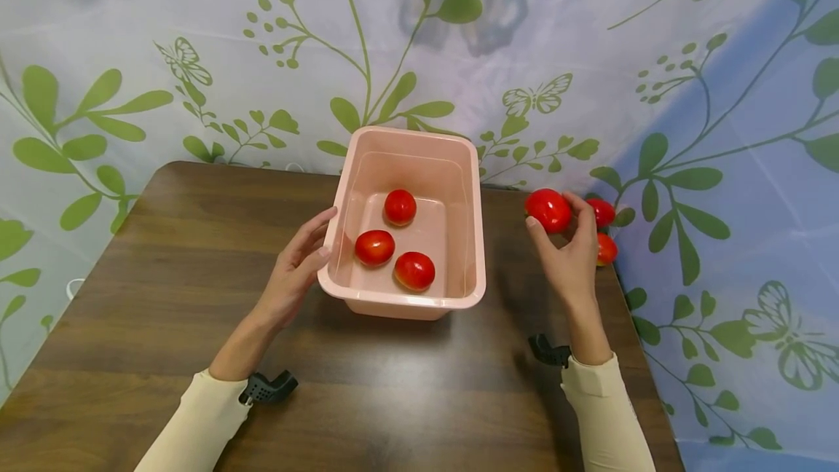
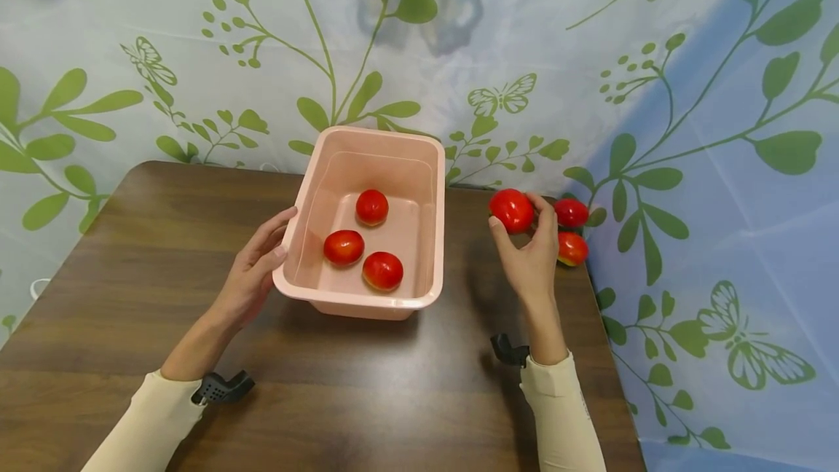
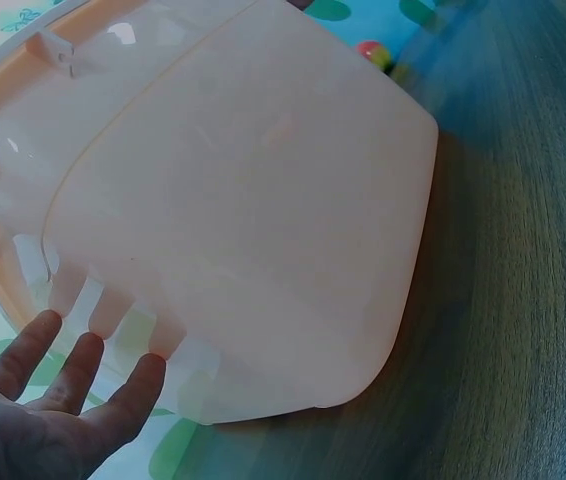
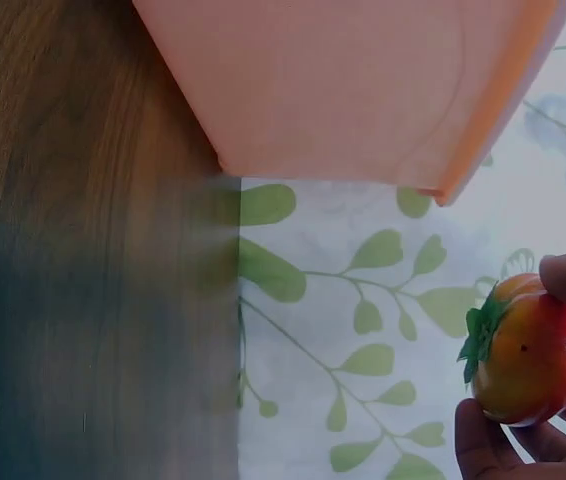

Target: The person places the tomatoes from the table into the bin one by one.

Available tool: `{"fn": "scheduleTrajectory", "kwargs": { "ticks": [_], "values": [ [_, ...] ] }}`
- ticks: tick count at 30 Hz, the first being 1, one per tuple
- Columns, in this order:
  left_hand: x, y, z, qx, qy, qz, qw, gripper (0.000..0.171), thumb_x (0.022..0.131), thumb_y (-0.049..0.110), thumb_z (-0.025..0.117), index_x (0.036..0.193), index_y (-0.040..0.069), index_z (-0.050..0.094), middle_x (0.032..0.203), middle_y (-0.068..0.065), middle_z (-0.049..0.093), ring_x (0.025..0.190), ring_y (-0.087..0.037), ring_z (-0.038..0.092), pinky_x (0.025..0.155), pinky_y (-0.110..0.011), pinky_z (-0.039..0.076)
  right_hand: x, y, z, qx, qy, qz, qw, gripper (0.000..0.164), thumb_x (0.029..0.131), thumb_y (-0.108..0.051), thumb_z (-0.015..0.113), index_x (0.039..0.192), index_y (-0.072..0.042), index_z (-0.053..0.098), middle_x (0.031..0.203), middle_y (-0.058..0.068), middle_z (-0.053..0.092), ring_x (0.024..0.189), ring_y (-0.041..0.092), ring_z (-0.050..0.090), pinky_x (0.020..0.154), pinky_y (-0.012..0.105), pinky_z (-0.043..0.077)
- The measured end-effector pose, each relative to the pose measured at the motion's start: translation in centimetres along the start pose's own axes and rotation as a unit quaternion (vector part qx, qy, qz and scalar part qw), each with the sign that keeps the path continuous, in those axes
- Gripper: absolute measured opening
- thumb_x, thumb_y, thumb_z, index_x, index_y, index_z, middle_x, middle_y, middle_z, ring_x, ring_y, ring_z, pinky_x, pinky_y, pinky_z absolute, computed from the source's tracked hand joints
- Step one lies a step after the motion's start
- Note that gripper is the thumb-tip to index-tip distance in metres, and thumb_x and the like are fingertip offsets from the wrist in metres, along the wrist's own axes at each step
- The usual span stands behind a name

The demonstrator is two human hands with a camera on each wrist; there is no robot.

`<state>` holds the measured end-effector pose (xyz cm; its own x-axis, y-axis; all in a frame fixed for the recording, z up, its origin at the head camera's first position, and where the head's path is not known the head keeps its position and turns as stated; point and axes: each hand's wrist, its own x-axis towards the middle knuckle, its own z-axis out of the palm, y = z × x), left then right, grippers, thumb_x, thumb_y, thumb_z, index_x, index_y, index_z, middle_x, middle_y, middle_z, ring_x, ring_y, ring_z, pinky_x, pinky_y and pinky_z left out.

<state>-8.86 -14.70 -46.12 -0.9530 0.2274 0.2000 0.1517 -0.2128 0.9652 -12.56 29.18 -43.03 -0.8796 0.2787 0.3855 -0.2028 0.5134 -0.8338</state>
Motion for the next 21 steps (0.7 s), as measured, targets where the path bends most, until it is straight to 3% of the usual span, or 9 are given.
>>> {"fn": "scheduleTrajectory", "kwargs": {
  "ticks": [10,15,21],
  "values": [
    [-0.1,0.1,0.2,-0.003,0.002,-0.001,1.0000,0.058,0.111,0.006,0.048,0.167,0.018,0.040,0.155,-0.011,0.052,0.136,-0.019,0.058,0.104,-0.028,0.061,0.0,-0.8,0.1,-0.003,-0.006,0.003,1.000,0.072,0.093,-0.021,0.082,0.157,-0.016,0.048,0.154,0.002,0.057,0.129,0.018,0.059,0.102,0.018,0.051],
    [-0.2,0.2,0.1,-0.001,0.002,-0.001,1.0000,0.057,0.111,0.007,0.048,0.167,0.018,0.039,0.157,-0.018,0.049,0.137,-0.020,0.057,0.104,-0.028,0.060,-0.2,-2.5,0.5,0.014,-0.013,-0.030,0.999,0.071,0.093,-0.020,0.082,0.155,-0.014,0.050,0.152,0.001,0.058,0.126,0.012,0.058,0.102,0.015,0.051],
    [0.0,0.2,0.3,0.000,0.000,-0.008,1.0000,0.057,0.112,0.010,0.048,0.167,0.020,0.039,0.161,-0.016,0.046,0.140,-0.019,0.056,0.105,-0.027,0.060,-0.4,-4.9,1.6,0.053,-0.035,-0.077,0.995,0.070,0.091,-0.016,0.084,0.153,-0.012,0.052,0.149,0.001,0.061,0.125,0.009,0.059,0.104,0.015,0.053]
  ]
}}
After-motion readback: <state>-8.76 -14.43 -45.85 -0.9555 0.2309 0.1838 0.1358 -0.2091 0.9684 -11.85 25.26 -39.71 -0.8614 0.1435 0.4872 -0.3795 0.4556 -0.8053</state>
